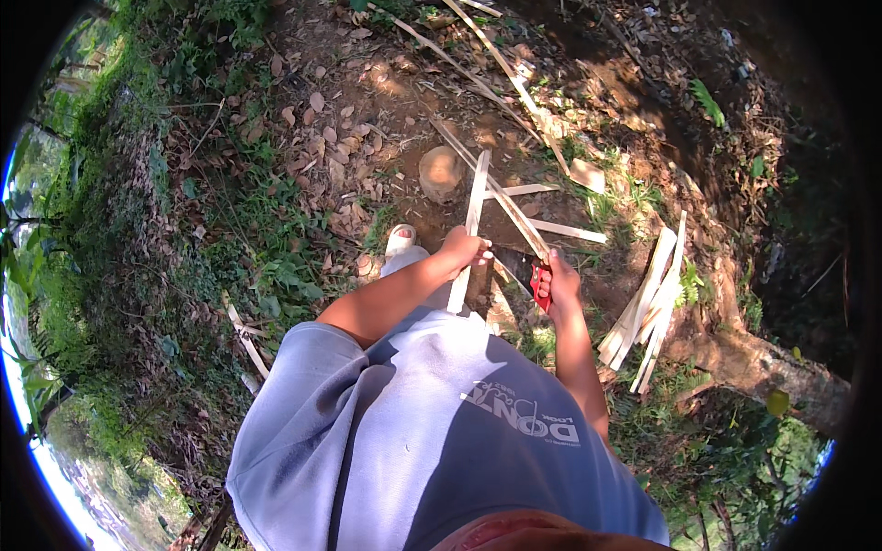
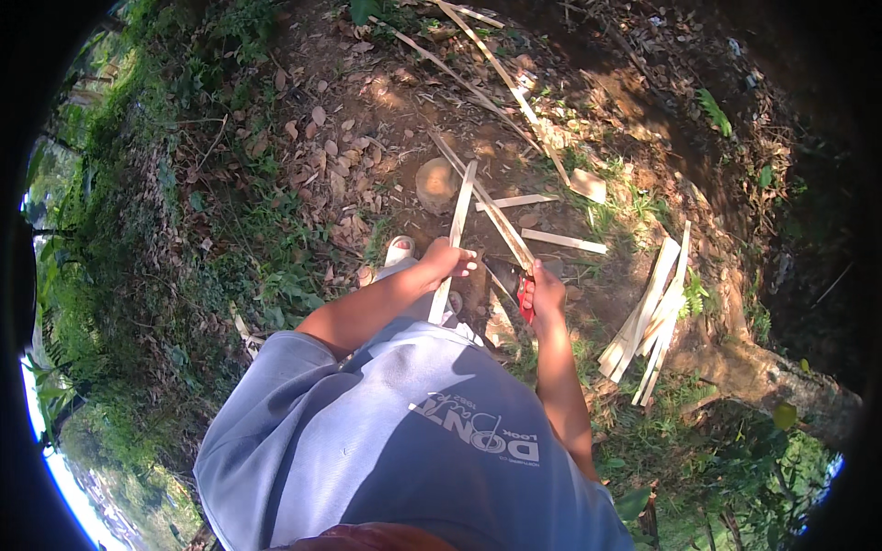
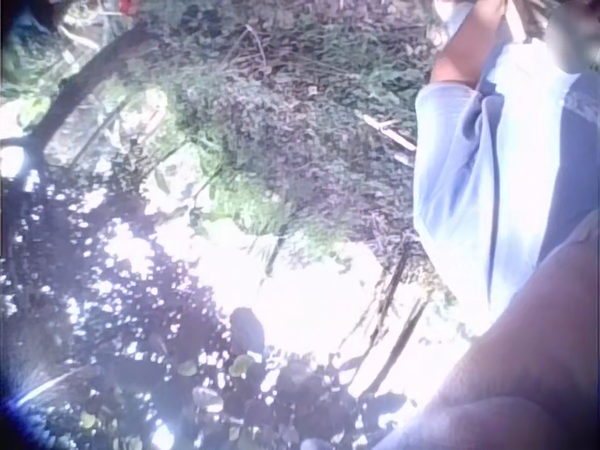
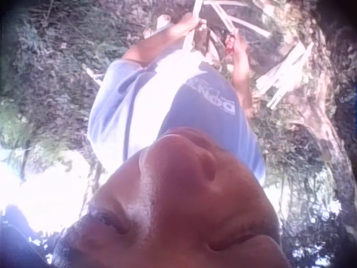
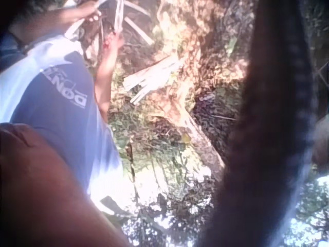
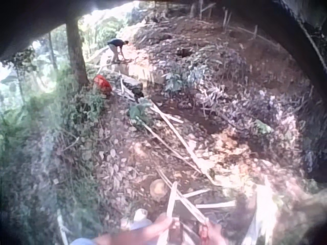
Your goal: The person sits on the ground and uses a red hand saw to cut a long piece of light-colored wood into smaller segments. The person holds the wood with one hand and saws with the other, periodically adjusting the wood's position and placing cut pieces on the ground.
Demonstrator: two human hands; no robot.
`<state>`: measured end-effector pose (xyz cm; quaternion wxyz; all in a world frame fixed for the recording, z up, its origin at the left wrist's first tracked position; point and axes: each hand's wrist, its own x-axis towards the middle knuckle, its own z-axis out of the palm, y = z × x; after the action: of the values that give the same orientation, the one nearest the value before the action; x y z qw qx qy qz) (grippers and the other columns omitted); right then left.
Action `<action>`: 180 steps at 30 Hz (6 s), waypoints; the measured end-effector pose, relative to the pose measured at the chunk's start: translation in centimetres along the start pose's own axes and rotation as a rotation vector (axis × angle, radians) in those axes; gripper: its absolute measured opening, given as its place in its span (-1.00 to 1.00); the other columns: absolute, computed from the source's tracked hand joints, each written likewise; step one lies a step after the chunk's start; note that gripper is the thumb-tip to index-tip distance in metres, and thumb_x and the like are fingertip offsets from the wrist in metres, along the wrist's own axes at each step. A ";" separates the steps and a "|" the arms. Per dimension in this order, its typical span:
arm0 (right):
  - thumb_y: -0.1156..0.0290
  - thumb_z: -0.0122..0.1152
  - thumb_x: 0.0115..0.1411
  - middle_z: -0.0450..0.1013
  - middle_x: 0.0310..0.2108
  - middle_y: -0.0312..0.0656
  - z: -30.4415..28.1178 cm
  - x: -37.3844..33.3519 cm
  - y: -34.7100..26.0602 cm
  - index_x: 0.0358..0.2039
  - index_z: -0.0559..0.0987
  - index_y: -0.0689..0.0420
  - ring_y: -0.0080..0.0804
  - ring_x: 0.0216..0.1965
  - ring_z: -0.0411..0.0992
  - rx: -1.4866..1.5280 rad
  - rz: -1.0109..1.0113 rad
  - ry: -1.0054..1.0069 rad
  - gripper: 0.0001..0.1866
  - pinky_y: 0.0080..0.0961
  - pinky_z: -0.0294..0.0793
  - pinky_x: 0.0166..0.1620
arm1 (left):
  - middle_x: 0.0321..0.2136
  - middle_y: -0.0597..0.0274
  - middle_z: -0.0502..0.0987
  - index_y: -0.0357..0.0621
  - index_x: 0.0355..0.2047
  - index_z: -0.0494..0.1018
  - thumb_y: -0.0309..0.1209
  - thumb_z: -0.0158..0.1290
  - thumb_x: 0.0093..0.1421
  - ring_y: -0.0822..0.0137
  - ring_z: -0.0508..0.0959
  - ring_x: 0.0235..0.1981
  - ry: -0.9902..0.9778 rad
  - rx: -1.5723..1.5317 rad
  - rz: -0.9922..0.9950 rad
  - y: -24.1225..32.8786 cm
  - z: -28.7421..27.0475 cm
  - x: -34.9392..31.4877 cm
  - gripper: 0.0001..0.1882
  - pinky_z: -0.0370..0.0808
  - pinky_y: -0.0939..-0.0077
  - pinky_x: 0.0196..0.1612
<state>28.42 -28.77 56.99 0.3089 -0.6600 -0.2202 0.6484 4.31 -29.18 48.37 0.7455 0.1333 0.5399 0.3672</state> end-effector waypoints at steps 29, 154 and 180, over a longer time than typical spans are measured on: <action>0.18 0.31 0.41 0.21 -0.62 -0.43 -0.6 1.1 -1.7 -0.36 0.45 0.06 -0.66 -0.69 0.11 0.343 -0.008 -0.018 -0.70 -0.62 0.11 -0.63 | -0.41 0.00 0.66 -0.54 0.16 0.44 -0.44 0.08 0.39 0.21 0.72 -0.50 0.606 0.677 -0.304 -6.5 -34.9 3.5 -0.57 0.55 0.29 -0.56; 0.16 0.20 0.32 0.65 -0.38 -0.09 -8.4 -10.7 42.2 -0.31 0.76 0.02 -0.11 -0.26 0.66 -1.127 0.089 0.565 -0.73 -0.12 0.62 -0.20 | -0.17 0.00 0.61 -0.25 -0.05 0.41 -0.22 0.11 0.26 0.04 0.62 -0.04 -0.488 2.206 0.900 9.0 -6.3 6.2 -0.61 0.51 0.11 0.06; 0.06 0.26 0.36 0.54 -0.50 -0.16 -16.5 -18.4 52.8 -0.33 0.70 0.25 -0.39 -0.41 0.53 -0.400 -0.030 0.508 -0.57 -0.38 0.45 -0.29 | -0.16 0.25 0.76 0.09 -0.16 0.73 -0.24 0.22 0.17 0.19 0.73 -0.16 -0.535 2.444 0.546 -8.5 5.3 0.5 -0.75 0.46 -0.11 -0.15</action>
<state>37.83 -81.13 33.16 0.2275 -0.8451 -0.2688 0.4022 12.54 -33.70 45.01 0.1247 0.9038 0.3139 -0.2627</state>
